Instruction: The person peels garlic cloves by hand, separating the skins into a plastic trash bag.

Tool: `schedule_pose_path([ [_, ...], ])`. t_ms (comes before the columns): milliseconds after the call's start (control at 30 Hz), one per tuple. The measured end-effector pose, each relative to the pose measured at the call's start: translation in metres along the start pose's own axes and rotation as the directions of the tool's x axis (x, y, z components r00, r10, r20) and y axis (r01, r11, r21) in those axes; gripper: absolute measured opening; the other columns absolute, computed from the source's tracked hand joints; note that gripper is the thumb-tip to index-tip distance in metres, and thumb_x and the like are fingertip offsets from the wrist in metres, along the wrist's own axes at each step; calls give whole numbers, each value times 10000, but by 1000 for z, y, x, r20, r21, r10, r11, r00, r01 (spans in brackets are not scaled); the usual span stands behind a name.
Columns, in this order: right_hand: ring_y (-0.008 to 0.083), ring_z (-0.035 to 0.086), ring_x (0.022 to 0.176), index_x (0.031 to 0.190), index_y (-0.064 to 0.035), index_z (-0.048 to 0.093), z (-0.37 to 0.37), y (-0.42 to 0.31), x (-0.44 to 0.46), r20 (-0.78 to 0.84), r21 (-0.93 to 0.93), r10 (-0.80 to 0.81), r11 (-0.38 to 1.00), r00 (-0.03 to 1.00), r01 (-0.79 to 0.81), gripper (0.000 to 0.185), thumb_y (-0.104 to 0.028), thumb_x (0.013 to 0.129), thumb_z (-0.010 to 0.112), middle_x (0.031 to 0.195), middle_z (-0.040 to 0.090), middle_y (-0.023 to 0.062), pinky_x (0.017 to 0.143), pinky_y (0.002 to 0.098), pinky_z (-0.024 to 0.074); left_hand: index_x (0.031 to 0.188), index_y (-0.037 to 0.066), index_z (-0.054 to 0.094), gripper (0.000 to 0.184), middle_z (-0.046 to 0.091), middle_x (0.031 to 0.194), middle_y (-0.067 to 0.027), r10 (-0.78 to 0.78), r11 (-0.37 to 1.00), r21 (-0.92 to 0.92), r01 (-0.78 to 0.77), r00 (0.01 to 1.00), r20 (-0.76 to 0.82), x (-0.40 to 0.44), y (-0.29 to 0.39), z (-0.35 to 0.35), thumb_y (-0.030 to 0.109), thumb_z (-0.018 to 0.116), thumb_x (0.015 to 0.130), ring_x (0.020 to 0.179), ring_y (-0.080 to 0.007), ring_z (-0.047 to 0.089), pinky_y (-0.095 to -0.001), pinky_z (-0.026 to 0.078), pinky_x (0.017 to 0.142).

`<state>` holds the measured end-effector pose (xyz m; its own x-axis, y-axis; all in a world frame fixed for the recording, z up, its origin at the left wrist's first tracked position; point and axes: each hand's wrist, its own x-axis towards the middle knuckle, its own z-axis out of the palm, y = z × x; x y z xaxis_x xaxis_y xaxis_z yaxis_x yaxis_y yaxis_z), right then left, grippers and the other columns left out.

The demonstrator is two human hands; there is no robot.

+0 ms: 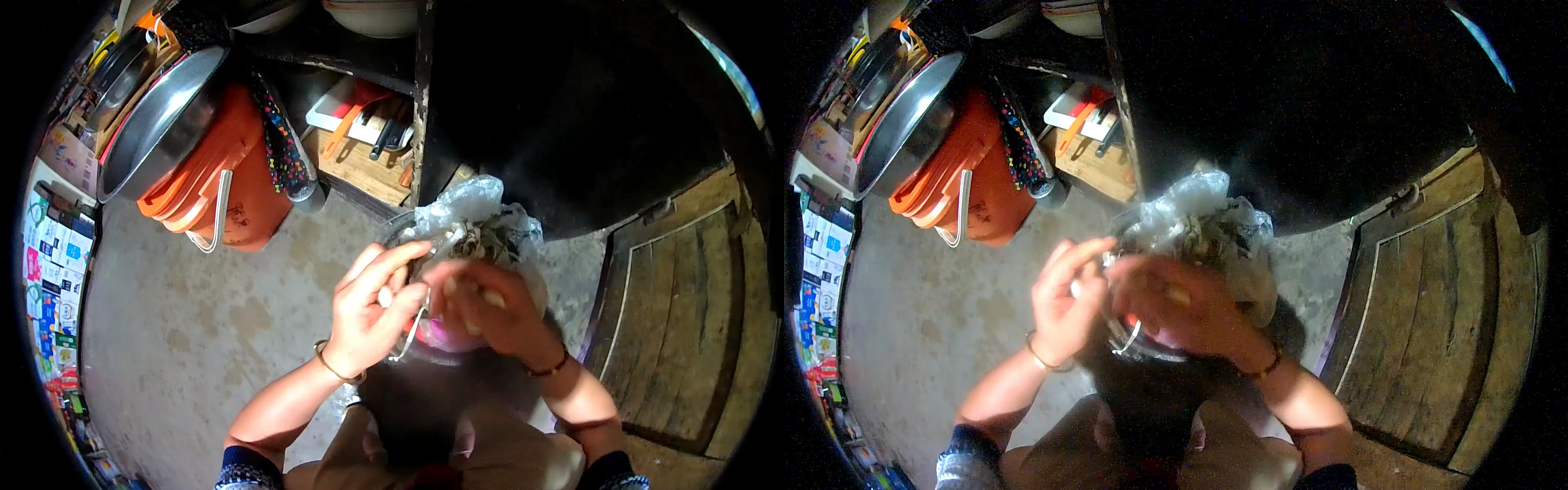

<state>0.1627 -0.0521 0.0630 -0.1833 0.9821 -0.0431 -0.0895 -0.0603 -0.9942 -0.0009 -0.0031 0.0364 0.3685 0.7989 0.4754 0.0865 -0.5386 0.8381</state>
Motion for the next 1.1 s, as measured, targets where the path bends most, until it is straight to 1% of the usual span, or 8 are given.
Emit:
schedule_pose_path([
  [100,165,587,755,1090,-101,552,2,-25,-23,501,-280,-348,801,792,529,244,-199,885,462,886,614,37,704,298,462,959,14,615,165,439,689,-5,-158,980,-138,143,982,-102,-3,5,-4,45,558,808,606,-77,409,-199,330,548],
  [233,176,588,671,786,-32,608,24,-72,-58,430,-751,191,618,882,232,152,-169,775,544,725,613,78,606,264,458,887,17,626,109,457,687,-12,-115,990,-98,105,988,-106,-2,1,-2,59,539,836,579,-76,411,-203,335,536],
  [267,152,531,568,826,-26,621,37,-61,-45,443,-295,-449,744,776,599,136,-146,783,573,740,602,83,498,244,424,887,17,626,109,457,687,-12,-113,989,-111,102,988,-105,-1,2,-1,59,539,836,579,-76,411,-203,335,536],
  [333,128,474,464,865,-20,635,42,-53,-38,107,145,-893,448,436,882,131,-123,792,603,755,591,88,391,223,390,870,15,626,96,452,680,-9,-97,993,-76,90,991,-91,-1,3,-1,48,545,829,575,-75,408,-201,331,531],
  [633,148,487,496,883,-18,636,39,-50,-38,185,130,-920,370,344,920,115,-67,808,566,786,577,91,407,244,396,860,7,625,85,450,680,-3,-129,988,-91,122,988,-82,-1,3,-2,41,554,827,568,-59,400,-190,320,518],
  [833,149,496,502,877,-22,638,36,-49,-40,193,222,-857,513,478,829,184,-193,826,593,767,571,88,429,259,425,913,5,627,141,452,706,4,-148,982,-122,142,988,-43,-3,3,-4,102,541,857,576,-43,441,-179,355,516],
  [933,130,522,581,916,-52,587,8,-20,-24,146,346,-45,938,988,-8,237,-272,879,506,720,555,33,547,267,450,1048,2,589,231,433,711,0,-56,960,-269,71,996,62,0,1,-8,124,531,861,609,-63,408,-184,340,544],
  [1100,52,474,577,894,-74,561,-5,33,7,138,305,145,935,980,-181,295,-360,893,488,665,507,-34,505,186,395,1136,41,560,400,414,697,18,-91,986,-111,124,959,270,0,-2,-5,-37,607,747,624,-62,397,-186,341,574],
])
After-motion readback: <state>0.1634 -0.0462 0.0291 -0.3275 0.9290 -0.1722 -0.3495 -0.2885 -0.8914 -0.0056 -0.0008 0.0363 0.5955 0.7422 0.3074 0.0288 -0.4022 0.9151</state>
